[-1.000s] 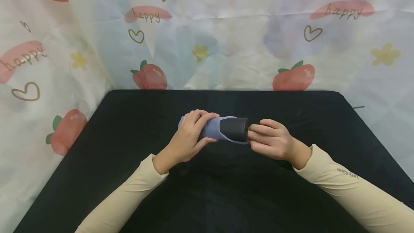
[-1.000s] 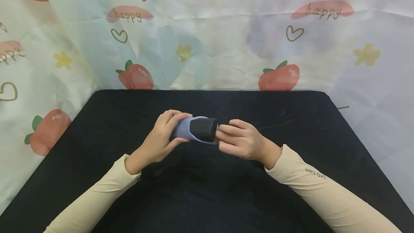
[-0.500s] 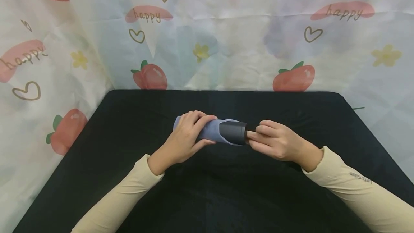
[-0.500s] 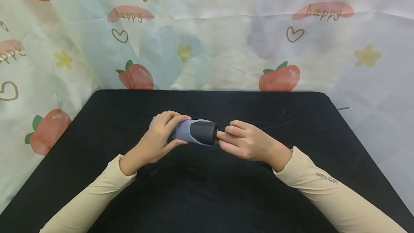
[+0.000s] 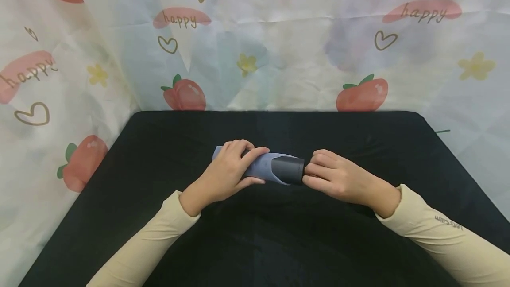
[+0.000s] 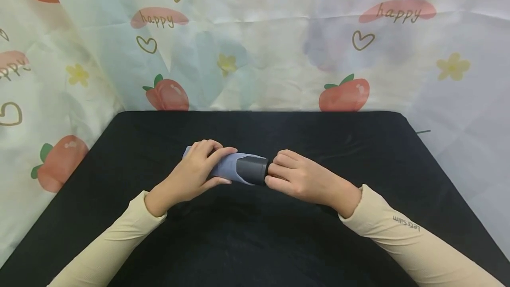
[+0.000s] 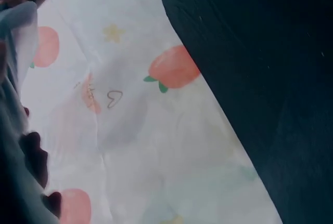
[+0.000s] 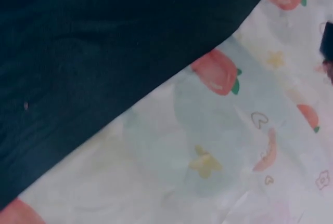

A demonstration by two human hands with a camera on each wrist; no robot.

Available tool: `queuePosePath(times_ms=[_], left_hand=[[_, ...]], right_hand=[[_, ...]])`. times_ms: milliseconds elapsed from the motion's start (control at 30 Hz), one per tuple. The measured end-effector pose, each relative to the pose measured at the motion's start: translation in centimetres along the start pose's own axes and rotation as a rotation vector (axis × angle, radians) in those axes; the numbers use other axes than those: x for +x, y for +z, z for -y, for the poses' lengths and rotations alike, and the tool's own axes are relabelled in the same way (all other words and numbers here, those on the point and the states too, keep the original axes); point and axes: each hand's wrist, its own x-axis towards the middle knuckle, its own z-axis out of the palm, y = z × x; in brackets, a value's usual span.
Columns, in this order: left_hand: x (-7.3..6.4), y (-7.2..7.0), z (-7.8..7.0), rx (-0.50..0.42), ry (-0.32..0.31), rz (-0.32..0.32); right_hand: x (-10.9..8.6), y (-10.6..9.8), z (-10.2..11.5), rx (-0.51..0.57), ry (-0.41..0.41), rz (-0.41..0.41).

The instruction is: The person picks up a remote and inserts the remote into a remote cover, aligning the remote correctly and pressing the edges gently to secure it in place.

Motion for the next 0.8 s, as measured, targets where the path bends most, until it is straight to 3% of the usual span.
queuePosePath(times_ms=[167,567,667,800], left_hand=[[-0.1,-0.1,-0.3,0.058,0.059,-0.024],[0.1,-0.5,-0.7,0.055,-0.092,-0.048],[0.3,-0.4,-1.1,0.044,-0.134,-0.058],[0.2,0.1,-1.3,0.065,-0.146,-0.067]], right_hand=[[0.1,-0.9,-0.3,-0.028,-0.047,-0.033],[0.3,-0.8,-0.4,-0.015,-0.008,-0.127],[0.2,-0.3,-0.3,0.024,-0.006,-0.158],[0.4,0.1,0.0,0.127,0.021,-0.203]])
